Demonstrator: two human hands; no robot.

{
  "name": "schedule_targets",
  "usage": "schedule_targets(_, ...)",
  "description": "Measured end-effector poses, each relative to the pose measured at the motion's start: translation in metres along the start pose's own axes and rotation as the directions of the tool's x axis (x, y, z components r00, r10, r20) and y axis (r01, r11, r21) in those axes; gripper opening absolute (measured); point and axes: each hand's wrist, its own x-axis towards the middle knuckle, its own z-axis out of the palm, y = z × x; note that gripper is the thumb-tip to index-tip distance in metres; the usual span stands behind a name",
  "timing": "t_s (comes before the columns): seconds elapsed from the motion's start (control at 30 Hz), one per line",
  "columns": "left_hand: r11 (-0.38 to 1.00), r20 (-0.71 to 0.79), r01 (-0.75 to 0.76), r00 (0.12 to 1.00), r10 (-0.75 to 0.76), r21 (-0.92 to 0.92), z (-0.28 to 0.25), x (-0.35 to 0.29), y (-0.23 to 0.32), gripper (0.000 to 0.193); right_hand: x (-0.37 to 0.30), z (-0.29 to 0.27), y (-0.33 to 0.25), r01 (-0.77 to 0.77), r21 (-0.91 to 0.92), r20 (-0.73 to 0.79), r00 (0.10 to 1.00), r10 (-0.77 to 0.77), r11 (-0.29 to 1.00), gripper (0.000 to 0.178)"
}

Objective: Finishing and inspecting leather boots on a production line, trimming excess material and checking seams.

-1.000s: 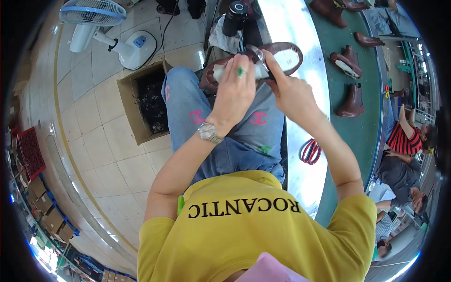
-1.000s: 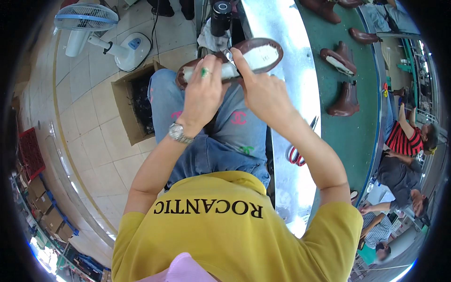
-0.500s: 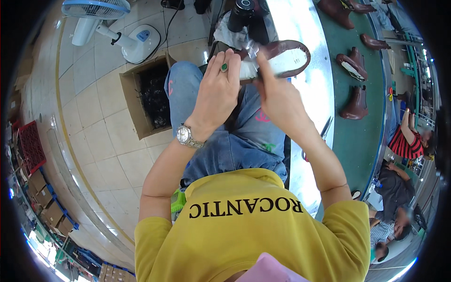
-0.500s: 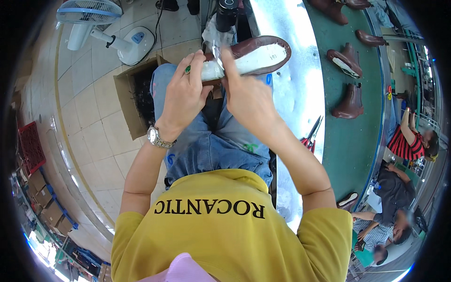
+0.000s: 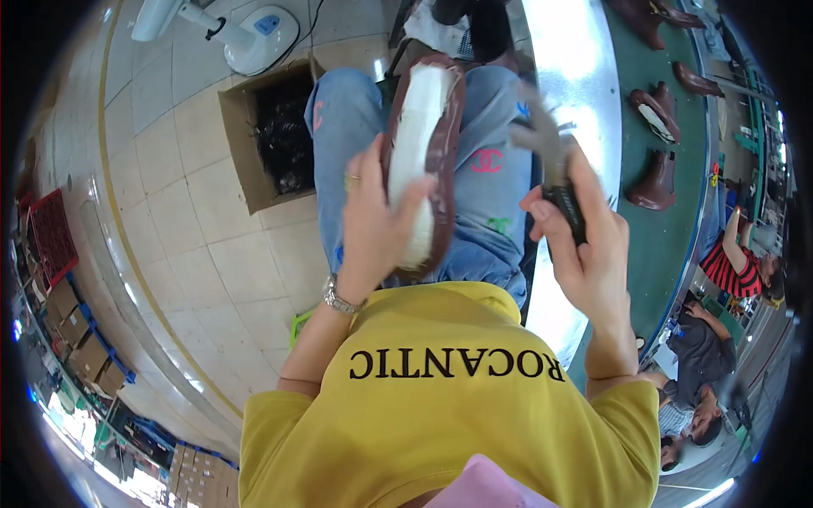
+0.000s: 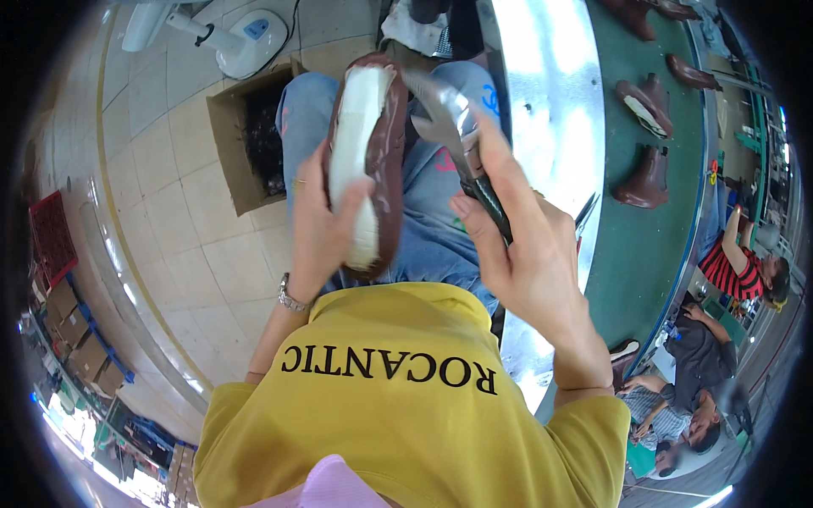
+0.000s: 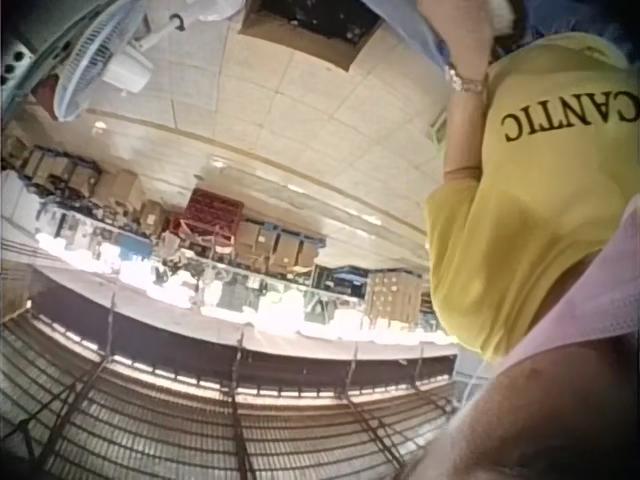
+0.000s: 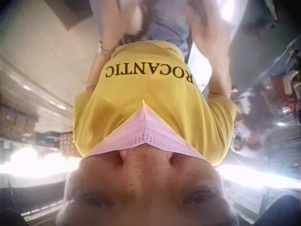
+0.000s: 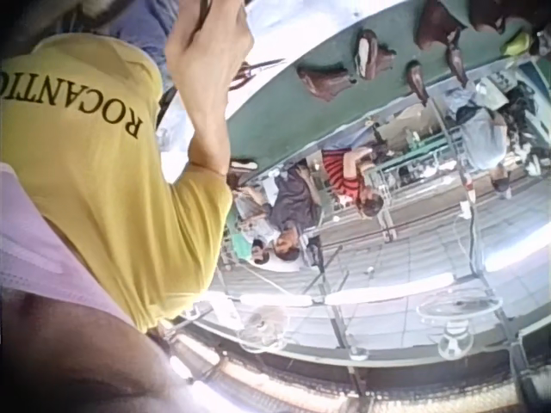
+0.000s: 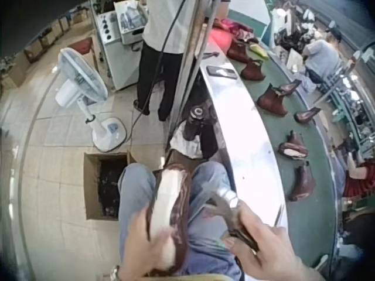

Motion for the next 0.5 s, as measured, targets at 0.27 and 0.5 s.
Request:
schedule_targets(0.27, 0.901, -0.131, -0.082, 0.980, 0.151, 0.427, -0.021, 0.005, 0.004, 0.028, 0.032, 0.037, 0.007, 0.143, -0.336, 0.329, 0.944, -0.026, 0.931, 0.064)
schedule_targets(0.5, 0.978, 0.181, 0.080, 0.982, -0.045, -0.192, -0.031, 0.000, -0.025, 0.026, 0.058, 0.003, -0.025, 0.255, -0.350, 0.714, 0.696, 0.080, 0.901, 0.060)
